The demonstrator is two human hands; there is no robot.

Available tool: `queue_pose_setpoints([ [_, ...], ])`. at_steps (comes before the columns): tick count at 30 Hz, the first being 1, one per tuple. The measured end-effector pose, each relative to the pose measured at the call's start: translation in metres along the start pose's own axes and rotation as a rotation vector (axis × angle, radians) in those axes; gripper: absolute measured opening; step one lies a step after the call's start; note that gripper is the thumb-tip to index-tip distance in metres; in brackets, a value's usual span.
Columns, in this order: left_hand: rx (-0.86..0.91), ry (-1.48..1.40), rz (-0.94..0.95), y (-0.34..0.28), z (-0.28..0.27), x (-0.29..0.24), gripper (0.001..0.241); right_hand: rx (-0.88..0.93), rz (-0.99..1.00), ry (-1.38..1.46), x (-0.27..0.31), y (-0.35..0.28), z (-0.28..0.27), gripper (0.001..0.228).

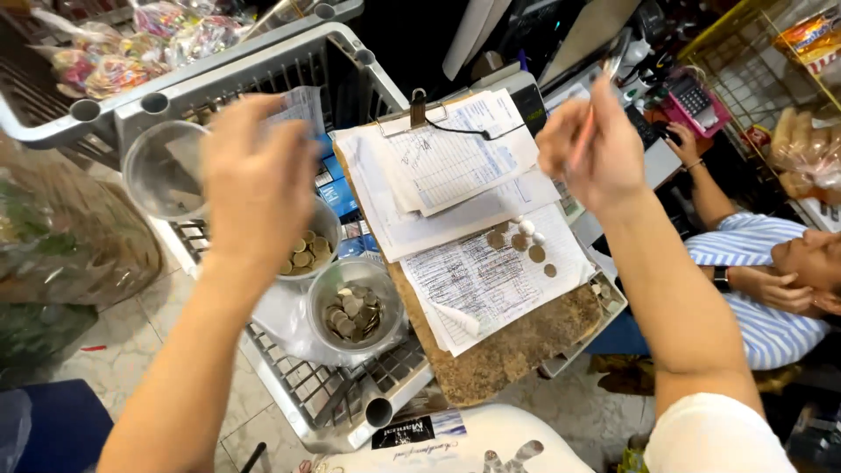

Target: Counting coins and recording the totals on a clipboard at a checkout counter

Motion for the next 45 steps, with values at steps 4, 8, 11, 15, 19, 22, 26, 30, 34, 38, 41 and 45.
queue_pose_setpoints([
  [4, 0.260, -0.124, 0.113, -0.005, 0.046, -0.063, 0.019, -0.422, 0.027, 0.197, -0.027, 0.031, -0.032, 0.034],
  [8, 0.388, -0.064, 0.162, -0.049, 0.119, -0.066, 0.026, -0.307, 0.079, 0.240, -0.104, 0.052, -0.040, 0.024],
  [11, 0.395, -0.067, 0.115, -0.062, 0.127, -0.058, 0.029, -0.226, 0.071, 0.223, -0.111, 0.064, -0.024, 0.018],
  [15, 0.380, -0.089, 0.054, -0.068, 0.127, -0.053, 0.028, -0.218, 0.062, 0.150, -0.112, 0.071, -0.013, 0.015],
  [19, 0.333, -0.166, -0.010, -0.074, 0.126, -0.048, 0.025, -0.235, 0.019, 0.097, -0.128, 0.071, -0.020, 0.011],
  [22, 0.297, -0.207, -0.052, -0.075, 0.124, -0.045, 0.024, -0.251, 0.001, 0.085, -0.134, 0.070, -0.023, 0.012],
  [26, 0.276, -0.255, -0.096, -0.077, 0.124, -0.041, 0.023, -0.264, -0.021, 0.041, -0.129, 0.069, -0.019, 0.012],
  [30, 0.281, -0.271, -0.111, -0.076, 0.119, -0.042, 0.023, -0.208, -0.049, -0.019, -0.131, 0.065, -0.014, 0.012],
  [34, 0.295, -0.224, -0.096, -0.075, 0.119, -0.045, 0.023, -0.099, -0.118, -0.148, -0.125, 0.068, -0.002, 0.014],
  [38, 0.300, -0.194, -0.079, -0.076, 0.117, -0.047, 0.023, -0.004, -0.133, -0.294, -0.119, 0.065, 0.012, 0.014],
  [41, 0.308, -0.199, -0.083, -0.075, 0.116, -0.047, 0.023, 0.015, -0.136, -0.368, -0.116, 0.065, 0.014, 0.013],
  [45, 0.308, -0.197, -0.074, -0.076, 0.117, -0.047, 0.023, 0.026, -0.148, -0.387, -0.119, 0.067, 0.013, 0.013],
])
Point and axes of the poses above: each hand's wrist, its own y-axis towards the middle knuckle, its own z-axis out of the palm, x = y × z, the point moved 10 cm from there along y, towards the middle knuckle, and after that the axes turned 8 degrees about -z, right-handed, at the moved point
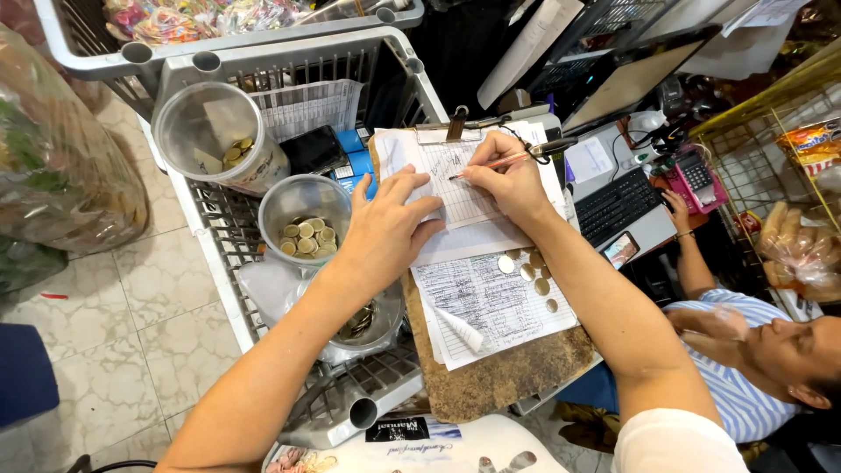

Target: Counting coins and recording the totals on a clipboard at a checkout counter

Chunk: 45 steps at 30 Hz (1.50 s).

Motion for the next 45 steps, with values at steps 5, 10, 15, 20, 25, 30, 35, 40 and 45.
queue_pose_setpoints([
  [5, -0.010, 0.015, 0.006, 0.000, -0.002, -0.001, 0.024, -0.080, 0.039, 0.077, -0.004, -0.001, -0.006, 0.013],
  [10, -0.014, 0.021, -0.001, -0.001, -0.001, 0.000, 0.023, -0.120, 0.036, 0.099, -0.009, 0.000, -0.008, 0.011],
  [15, -0.023, 0.031, 0.002, 0.000, -0.001, -0.001, 0.023, -0.048, -0.010, 0.079, -0.003, 0.002, -0.003, 0.014],
  [20, 0.003, 0.020, -0.014, 0.000, 0.000, 0.000, 0.023, 0.017, -0.048, 0.030, 0.006, 0.003, 0.002, 0.013],
  [25, 0.004, 0.016, -0.016, 0.000, -0.001, 0.001, 0.023, 0.030, -0.067, 0.018, 0.006, 0.001, 0.002, 0.013],
  [30, 0.004, 0.017, -0.018, 0.000, -0.002, 0.000, 0.023, 0.045, -0.061, -0.016, 0.014, 0.002, 0.005, 0.012],
  [35, 0.002, 0.013, -0.014, 0.000, -0.001, 0.001, 0.023, 0.060, -0.069, 0.000, 0.013, 0.002, 0.006, 0.013],
  [40, 0.008, 0.012, -0.020, 0.000, -0.001, 0.001, 0.023, 0.034, -0.049, 0.033, 0.002, 0.002, 0.003, 0.014],
  [45, 0.012, 0.013, -0.023, 0.000, -0.003, -0.001, 0.023, 0.004, -0.021, 0.032, -0.003, 0.002, 0.001, 0.014],
])
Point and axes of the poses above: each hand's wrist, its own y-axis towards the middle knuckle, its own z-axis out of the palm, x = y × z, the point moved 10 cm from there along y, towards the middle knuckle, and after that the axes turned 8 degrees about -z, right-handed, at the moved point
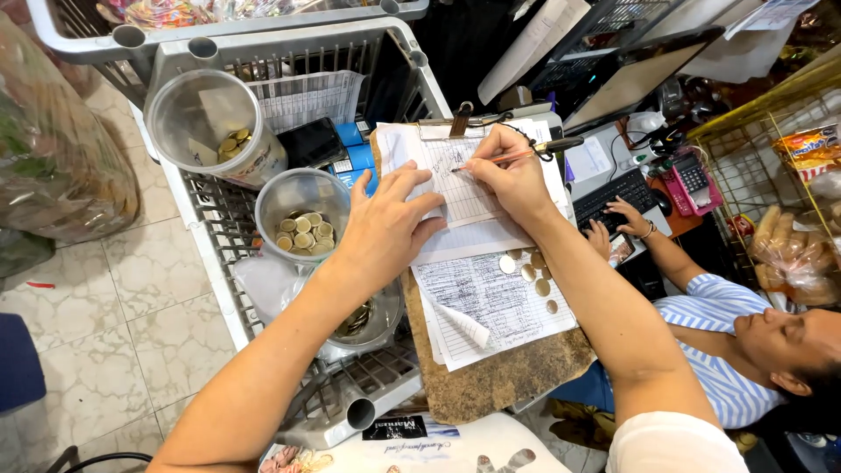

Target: Counting coins and recording the totals on a clipboard at a checkout counter

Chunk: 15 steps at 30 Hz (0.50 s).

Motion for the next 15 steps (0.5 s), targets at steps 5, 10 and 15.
queue_pose_setpoints([
  [5, 0.025, -0.011, -0.004, 0.001, 0.000, 0.000, 0.022, 0.001, 0.001, -0.011, 0.001, 0.001, 0.000, 0.014],
  [10, 0.029, -0.009, -0.006, 0.001, -0.001, 0.000, 0.022, -0.024, 0.026, -0.001, -0.009, 0.001, -0.004, 0.014],
  [15, 0.029, -0.004, 0.003, 0.001, 0.002, 0.001, 0.022, -0.038, 0.031, 0.000, -0.009, 0.001, -0.005, 0.014],
])
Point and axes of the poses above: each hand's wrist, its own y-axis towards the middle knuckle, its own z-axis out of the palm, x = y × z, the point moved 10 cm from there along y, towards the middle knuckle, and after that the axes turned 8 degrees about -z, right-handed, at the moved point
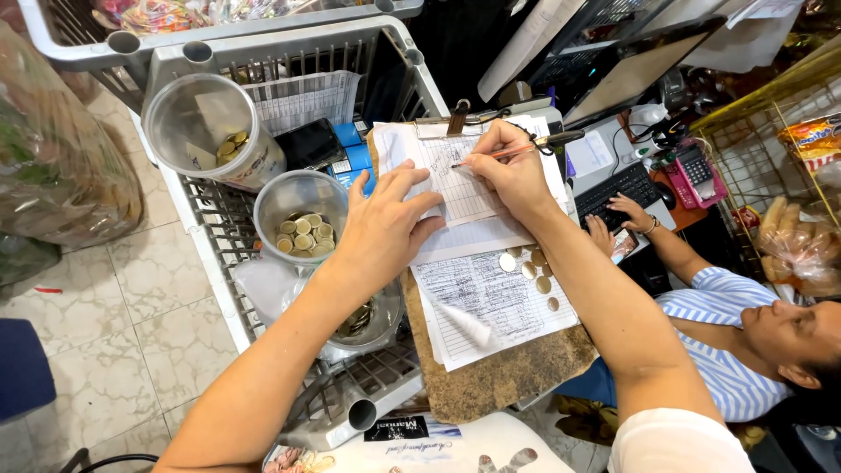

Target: Counting coins and recording the totals on a clipboard at a checkout counter

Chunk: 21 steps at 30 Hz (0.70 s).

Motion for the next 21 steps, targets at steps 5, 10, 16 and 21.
queue_pose_setpoints([
  [5, 0.003, 0.005, -0.005, 0.000, 0.003, 0.001, 0.023, -0.003, -0.004, 0.008, -0.006, -0.001, -0.002, 0.014],
  [10, 0.005, 0.008, -0.009, -0.001, 0.004, 0.002, 0.023, -0.024, -0.003, 0.018, -0.001, 0.000, -0.002, 0.012],
  [16, 0.005, -0.002, -0.007, -0.001, 0.006, 0.002, 0.023, -0.064, 0.031, 0.041, 0.027, -0.001, 0.005, 0.010],
  [21, -0.009, 0.037, 0.007, -0.003, 0.008, -0.001, 0.023, -0.129, 0.165, 0.134, 0.046, -0.001, -0.021, 0.009],
])
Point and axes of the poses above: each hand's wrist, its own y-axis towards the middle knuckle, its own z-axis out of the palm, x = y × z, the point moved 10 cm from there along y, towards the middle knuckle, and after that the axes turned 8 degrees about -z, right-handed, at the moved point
